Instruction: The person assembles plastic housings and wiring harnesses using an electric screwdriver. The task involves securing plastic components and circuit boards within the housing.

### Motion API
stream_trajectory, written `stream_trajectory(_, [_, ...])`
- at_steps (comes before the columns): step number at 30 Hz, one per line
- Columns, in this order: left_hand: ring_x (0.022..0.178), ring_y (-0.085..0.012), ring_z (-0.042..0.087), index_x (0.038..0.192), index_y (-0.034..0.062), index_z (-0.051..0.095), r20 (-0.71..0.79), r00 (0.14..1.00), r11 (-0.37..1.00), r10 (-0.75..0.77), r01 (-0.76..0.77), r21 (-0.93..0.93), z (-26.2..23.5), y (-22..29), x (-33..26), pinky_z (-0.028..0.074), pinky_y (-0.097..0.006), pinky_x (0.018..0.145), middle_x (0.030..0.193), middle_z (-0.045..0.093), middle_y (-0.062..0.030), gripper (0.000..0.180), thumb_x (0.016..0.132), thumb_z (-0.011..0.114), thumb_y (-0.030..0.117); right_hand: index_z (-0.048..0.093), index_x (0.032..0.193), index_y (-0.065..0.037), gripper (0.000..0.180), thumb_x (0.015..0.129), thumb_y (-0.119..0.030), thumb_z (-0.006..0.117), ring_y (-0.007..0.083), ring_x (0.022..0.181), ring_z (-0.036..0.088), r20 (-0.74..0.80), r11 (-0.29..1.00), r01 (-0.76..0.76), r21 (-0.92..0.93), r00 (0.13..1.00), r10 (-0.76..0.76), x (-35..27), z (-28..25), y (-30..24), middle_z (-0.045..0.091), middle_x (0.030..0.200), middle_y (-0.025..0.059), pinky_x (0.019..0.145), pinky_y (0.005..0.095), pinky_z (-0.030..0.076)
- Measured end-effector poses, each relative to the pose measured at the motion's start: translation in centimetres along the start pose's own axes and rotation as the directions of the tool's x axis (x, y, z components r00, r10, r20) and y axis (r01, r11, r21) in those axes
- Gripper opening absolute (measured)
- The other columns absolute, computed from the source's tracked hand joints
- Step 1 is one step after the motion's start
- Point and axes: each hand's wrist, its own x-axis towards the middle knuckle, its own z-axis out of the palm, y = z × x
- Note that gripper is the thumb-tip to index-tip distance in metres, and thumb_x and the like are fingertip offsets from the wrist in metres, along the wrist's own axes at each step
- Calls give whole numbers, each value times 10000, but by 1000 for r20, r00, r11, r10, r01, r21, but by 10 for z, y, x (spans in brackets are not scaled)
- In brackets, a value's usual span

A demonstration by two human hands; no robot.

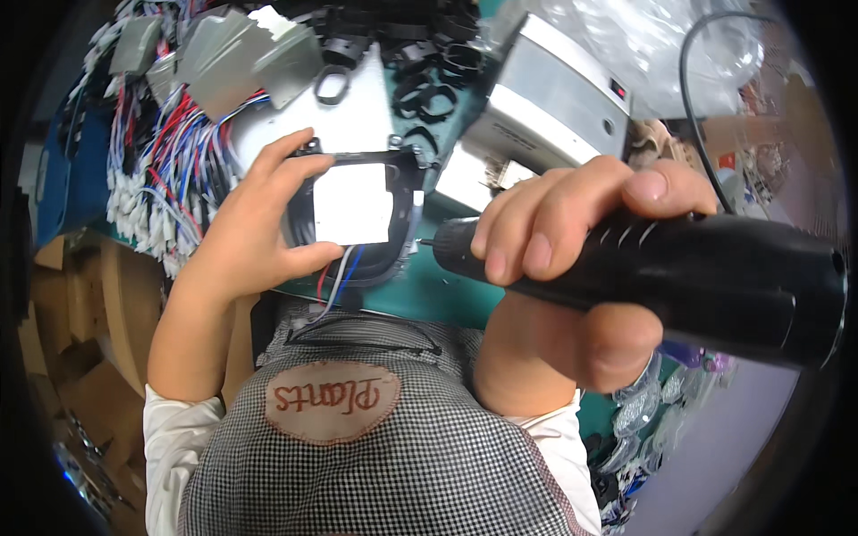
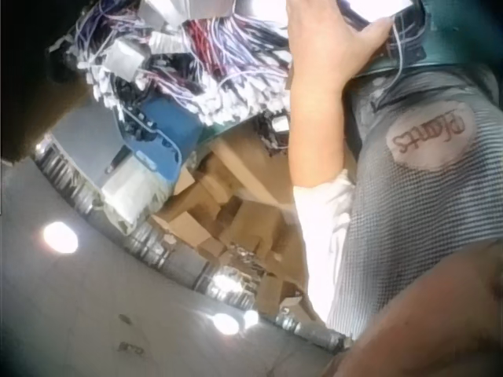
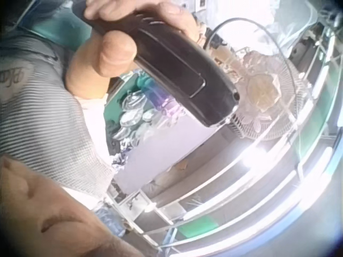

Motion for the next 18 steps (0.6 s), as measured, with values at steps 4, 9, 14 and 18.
stream_trajectory(4, [1181,-353,469,1204,64,551,37,999,991,-23,28,-132,6,-9,-1,434,-406,944,1322,431,-174,727,557,833,238,386,1254,-29,582,870,-416,590,167,583,520,112,994,12,108,993,-24,6,24,19,514,811,70,548,315,453])
stream_trajectory(9, [1185,-357,462,1223,72,561,3,1000,992,4,-4,-123,12,-12,-4,415,-409,967,1324,432,-177,719,577,827,243,396,1227,-31,579,857,-411,627,174,541,534,108,986,34,166,993,-52,10,48,46,523,762,76,504,313,474])
stream_trajectory(14, [1136,-378,481,1204,42,568,-12,1000,992,27,-29,-122,11,-13,-3,444,-414,936,1323,423,-187,686,605,823,258,382,1218,-20,558,868,-383,621,199,562,559,73,998,-18,61,997,13,10,55,59,529,771,100,527,339,502])
stream_trajectory(18, [1137,-378,480,1208,45,566,-3,1000,992,20,-20,-125,10,-14,-1,445,-413,937,1328,418,-188,687,608,822,260,379,1181,-8,541,864,-363,637,200,559,562,-11,994,-105,-27,994,105,10,65,61,528,760,106,530,339,510])
